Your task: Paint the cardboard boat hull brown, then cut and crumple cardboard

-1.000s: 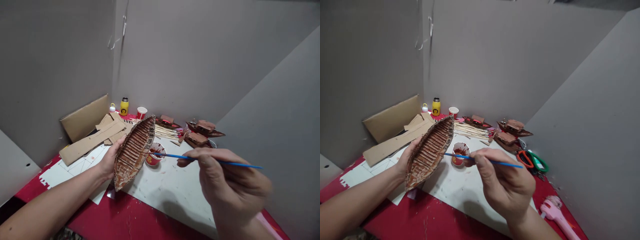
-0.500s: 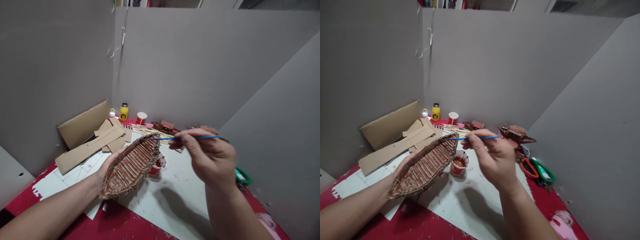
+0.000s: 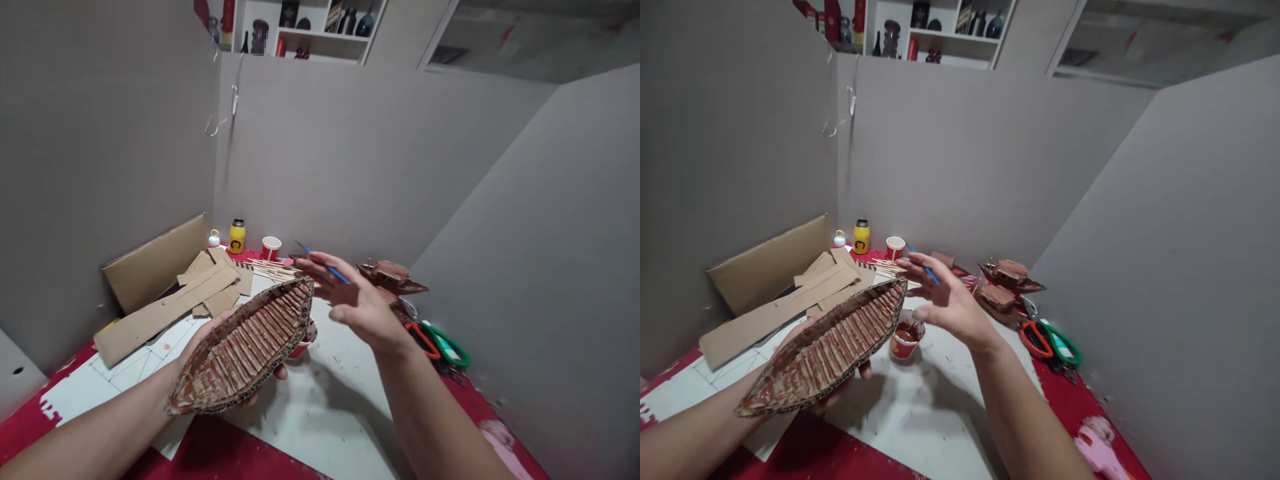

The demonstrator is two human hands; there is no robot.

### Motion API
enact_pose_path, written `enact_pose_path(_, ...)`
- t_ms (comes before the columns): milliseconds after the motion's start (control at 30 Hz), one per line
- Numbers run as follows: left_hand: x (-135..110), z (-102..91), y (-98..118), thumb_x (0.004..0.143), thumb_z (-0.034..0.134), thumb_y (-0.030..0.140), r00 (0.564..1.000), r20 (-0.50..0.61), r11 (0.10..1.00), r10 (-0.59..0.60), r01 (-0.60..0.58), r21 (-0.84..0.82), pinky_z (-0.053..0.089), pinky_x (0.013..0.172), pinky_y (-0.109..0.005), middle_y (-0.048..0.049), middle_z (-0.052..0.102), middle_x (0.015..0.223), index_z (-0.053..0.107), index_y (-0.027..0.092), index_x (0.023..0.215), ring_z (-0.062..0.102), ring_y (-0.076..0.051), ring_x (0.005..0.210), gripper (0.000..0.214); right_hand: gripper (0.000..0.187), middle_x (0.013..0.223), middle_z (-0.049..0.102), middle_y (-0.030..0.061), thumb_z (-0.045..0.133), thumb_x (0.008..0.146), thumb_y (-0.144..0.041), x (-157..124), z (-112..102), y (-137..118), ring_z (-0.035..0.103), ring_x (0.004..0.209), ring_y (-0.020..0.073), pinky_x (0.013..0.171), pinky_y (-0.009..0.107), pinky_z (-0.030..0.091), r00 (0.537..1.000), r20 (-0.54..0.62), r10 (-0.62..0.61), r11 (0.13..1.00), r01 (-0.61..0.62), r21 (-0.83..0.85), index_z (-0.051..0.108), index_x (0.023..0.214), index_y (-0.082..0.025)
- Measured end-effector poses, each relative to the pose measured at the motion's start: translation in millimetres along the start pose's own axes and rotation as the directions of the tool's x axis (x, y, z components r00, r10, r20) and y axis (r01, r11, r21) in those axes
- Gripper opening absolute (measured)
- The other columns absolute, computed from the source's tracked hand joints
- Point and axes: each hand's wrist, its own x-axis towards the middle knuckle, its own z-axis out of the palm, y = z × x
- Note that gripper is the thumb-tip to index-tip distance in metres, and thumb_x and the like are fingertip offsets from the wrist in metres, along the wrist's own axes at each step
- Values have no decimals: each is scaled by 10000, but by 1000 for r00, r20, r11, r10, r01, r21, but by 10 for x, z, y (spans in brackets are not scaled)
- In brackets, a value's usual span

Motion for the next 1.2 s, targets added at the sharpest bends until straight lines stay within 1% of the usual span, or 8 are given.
enact_pose_path(167,-52,25,-126,908,535,557,996,-93,1000,-8,7,-9,568,485,-280,-153,793,1020,735,129,1141,764,-238,632,527,1008,1547,490,104,962,565,-438,-29,193,144,506,1393,294,1128,480,434,981,188,47,986,-75,146,479,1446,-354)
enact_pose_path(400,-60,303,-153,992,208,560,951,-308,982,-12,70,176,409,342,-225,-103,692,540,791,72,825,637,-176,393,779,948,1425,609,98,969,555,-401,-67,371,117,574,1326,273,1081,447,484,986,165,5,978,-40,205,535,1394,-323)
enact_pose_path(567,-36,266,-163,969,313,563,969,-245,984,26,19,179,455,383,-226,-108,746,675,795,77,893,660,-161,445,689,997,1300,686,145,973,524,-441,-62,413,109,656,1210,328,974,485,560,993,108,53,970,-77,232,531,1400,-262)
enact_pose_path(667,-26,131,-212,884,533,583,958,-162,956,236,-200,213,507,419,-225,-117,785,813,792,124,991,686,-167,503,538,944,1289,699,125,970,523,-464,-43,419,103,665,1194,326,1001,491,545,999,-53,11,965,3,262,568,1354,-273)
enact_pose_path(733,-14,55,-246,793,690,516,889,-186,890,419,-362,279,528,457,-210,-144,789,961,787,131,1023,714,-175,587,459,861,1305,696,112,958,539,-488,-31,418,91,657,1206,323,1024,493,531,979,-200,-30,959,85,271,608,1298,-279)
enact_pose_path(867,-1,68,-289,850,680,488,714,-258,720,651,-473,508,590,624,-277,-138,739,1173,779,184,1044,736,-228,838,374,762,1325,687,105,943,584,-470,-35,456,86,641,1227,314,1059,495,505,919,-389,-72,946,187,267,635,1254,-278)
enact_pose_path(1000,-21,185,-313,815,762,438,537,-132,462,833,-544,700,550,944,-419,-58,697,1284,752,302,1073,613,-301,1230,292,837,1412,628,106,952,586,-430,-74,581,162,639,1228,294,1068,467,503,877,-478,-46,935,206,287,582,1324,-290)
enact_pose_path(1200,-58,225,-311,731,830,462,356,-143,334,923,-563,756,440,1083,-495,-25,786,1056,740,322,1076,670,-281,1135,383,931,1384,637,114,946,599,-433,-149,820,284,654,1200,292,1073,481,509,882,-470,-32,920,210,331,506,1408,-297)
